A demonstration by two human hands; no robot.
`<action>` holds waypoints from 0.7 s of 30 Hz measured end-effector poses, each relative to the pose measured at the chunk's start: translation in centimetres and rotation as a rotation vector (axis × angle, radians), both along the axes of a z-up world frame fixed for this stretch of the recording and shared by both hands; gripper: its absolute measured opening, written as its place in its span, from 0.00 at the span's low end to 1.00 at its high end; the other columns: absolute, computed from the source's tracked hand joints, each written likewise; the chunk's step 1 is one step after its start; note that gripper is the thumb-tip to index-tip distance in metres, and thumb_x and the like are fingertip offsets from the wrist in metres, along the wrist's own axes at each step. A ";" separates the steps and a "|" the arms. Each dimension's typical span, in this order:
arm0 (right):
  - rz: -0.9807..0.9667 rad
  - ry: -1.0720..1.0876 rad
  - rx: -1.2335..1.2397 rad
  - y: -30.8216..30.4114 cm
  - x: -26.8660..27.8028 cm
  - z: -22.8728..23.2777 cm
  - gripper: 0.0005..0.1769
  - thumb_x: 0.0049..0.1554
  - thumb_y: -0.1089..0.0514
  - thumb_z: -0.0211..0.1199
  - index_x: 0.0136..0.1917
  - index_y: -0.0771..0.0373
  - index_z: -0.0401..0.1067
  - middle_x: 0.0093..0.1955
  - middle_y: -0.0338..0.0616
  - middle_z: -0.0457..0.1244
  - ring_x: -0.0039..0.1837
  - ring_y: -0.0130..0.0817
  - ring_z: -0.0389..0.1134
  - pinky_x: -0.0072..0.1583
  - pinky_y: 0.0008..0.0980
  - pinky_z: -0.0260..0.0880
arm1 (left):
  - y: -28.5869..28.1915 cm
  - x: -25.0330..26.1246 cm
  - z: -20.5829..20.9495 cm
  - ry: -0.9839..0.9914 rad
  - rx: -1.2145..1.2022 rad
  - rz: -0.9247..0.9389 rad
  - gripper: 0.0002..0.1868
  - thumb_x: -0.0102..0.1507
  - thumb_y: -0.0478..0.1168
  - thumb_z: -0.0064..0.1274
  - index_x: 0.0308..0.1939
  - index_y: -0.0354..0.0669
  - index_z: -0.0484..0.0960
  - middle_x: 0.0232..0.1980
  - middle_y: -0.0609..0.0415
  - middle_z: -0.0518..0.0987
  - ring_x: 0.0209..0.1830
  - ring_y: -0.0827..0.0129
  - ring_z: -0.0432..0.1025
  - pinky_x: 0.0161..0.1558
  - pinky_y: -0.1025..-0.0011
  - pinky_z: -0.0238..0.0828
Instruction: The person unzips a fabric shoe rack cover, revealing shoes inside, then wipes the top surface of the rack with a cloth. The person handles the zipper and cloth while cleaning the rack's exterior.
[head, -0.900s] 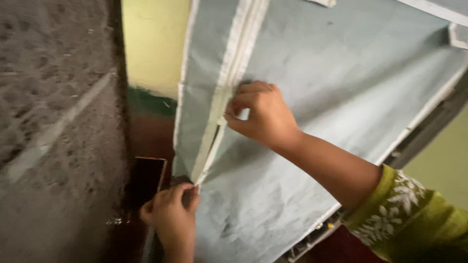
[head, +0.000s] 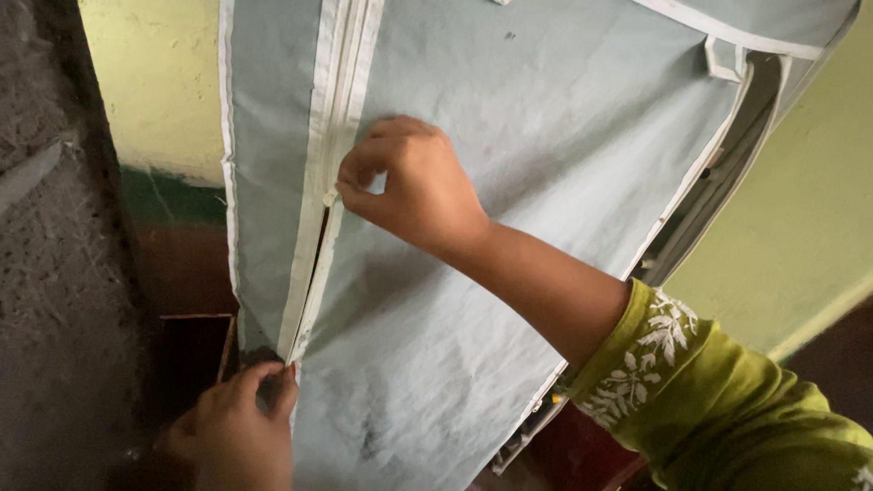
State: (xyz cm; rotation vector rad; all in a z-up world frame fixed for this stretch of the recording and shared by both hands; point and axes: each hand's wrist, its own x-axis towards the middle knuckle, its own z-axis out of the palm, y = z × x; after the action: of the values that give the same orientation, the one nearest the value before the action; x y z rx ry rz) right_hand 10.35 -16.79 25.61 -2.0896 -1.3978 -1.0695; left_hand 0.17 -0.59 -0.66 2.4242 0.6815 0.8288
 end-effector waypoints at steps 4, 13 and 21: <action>-0.018 -0.018 -0.008 -0.1 0.0 0.3 0.04 0.51 0.60 0.73 0.36 0.58 0.78 0.36 0.35 0.67 0.43 0.34 0.68 0.50 0.36 0.69 | 0.0 -0.3 -0.2 -0.147 0.036 -0.036 0.12 0.57 0.52 0.66 0.41 0.54 0.87 0.42 0.63 0.86 0.54 0.63 0.76 0.65 0.55 0.56; -0.027 -0.078 0.080 -0.6 0.1 2.2 0.03 0.50 0.62 0.73 0.40 0.60 0.80 0.38 0.38 0.67 0.47 0.40 0.66 0.50 0.38 0.68 | 1.3 0.9 -1.9 -0.091 0.058 -0.077 0.15 0.55 0.54 0.66 0.41 0.56 0.87 0.42 0.57 0.86 0.50 0.59 0.77 0.55 0.57 0.68; -0.082 0.002 0.036 -0.3 -0.3 2.7 0.04 0.51 0.61 0.71 0.41 0.60 0.80 0.38 0.40 0.67 0.46 0.39 0.67 0.50 0.39 0.68 | 0.5 -0.3 1.6 0.146 0.040 0.000 0.16 0.53 0.60 0.65 0.41 0.64 0.87 0.40 0.60 0.85 0.48 0.66 0.78 0.57 0.54 0.67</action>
State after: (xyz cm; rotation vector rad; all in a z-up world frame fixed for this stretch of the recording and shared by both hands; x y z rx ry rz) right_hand 10.02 -17.05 28.36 -2.1379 -1.2927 -1.1155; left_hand -0.12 -0.10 0.89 2.5397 0.7258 0.6757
